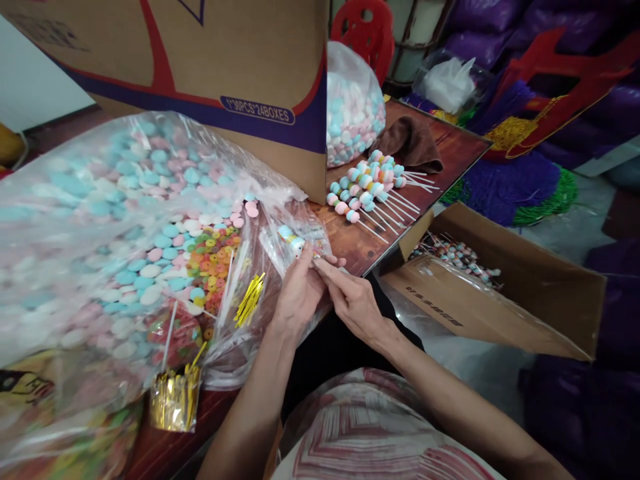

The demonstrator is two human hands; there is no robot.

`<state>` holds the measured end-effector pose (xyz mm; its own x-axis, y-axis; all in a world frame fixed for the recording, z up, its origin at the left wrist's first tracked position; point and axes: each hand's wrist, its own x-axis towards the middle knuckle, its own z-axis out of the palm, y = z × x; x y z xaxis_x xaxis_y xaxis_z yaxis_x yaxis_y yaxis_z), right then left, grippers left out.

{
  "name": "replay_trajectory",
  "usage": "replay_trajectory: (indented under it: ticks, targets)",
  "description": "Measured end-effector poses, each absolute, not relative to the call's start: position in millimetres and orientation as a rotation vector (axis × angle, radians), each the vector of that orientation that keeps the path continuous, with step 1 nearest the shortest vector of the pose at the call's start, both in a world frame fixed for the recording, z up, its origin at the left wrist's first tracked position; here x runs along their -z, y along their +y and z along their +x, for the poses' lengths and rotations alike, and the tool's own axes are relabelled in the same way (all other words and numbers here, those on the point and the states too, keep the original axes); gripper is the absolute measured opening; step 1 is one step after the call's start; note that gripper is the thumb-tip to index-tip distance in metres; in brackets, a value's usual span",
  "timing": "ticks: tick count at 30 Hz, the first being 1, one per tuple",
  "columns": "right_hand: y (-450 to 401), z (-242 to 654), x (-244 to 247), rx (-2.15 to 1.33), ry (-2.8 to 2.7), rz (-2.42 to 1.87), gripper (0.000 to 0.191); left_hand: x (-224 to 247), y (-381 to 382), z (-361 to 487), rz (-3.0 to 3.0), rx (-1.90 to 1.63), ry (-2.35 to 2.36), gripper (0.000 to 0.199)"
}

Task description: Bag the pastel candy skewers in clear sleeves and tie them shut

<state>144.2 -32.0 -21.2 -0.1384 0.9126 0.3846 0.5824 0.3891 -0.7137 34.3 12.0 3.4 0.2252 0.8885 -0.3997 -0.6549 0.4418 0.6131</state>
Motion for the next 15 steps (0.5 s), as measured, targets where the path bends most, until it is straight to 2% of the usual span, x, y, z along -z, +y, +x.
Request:
replay_trajectory:
  ticks: [5,9,15]
  targets:
    - [-40,150,15,-0.603,-1.698,-1.370,0.019,-8,16,28,0.436,-1.176,0.851,0.032]
    - [-45,148,11,-0.891,-1.565,-1.378,0.027,-2,8,27,0.635,-1.123,0.917,0.038]
    - [-44,141,11,-0.947,-1.383,-1.344,0.027,15,0,20,1.081,-1.251,1.262,0.031]
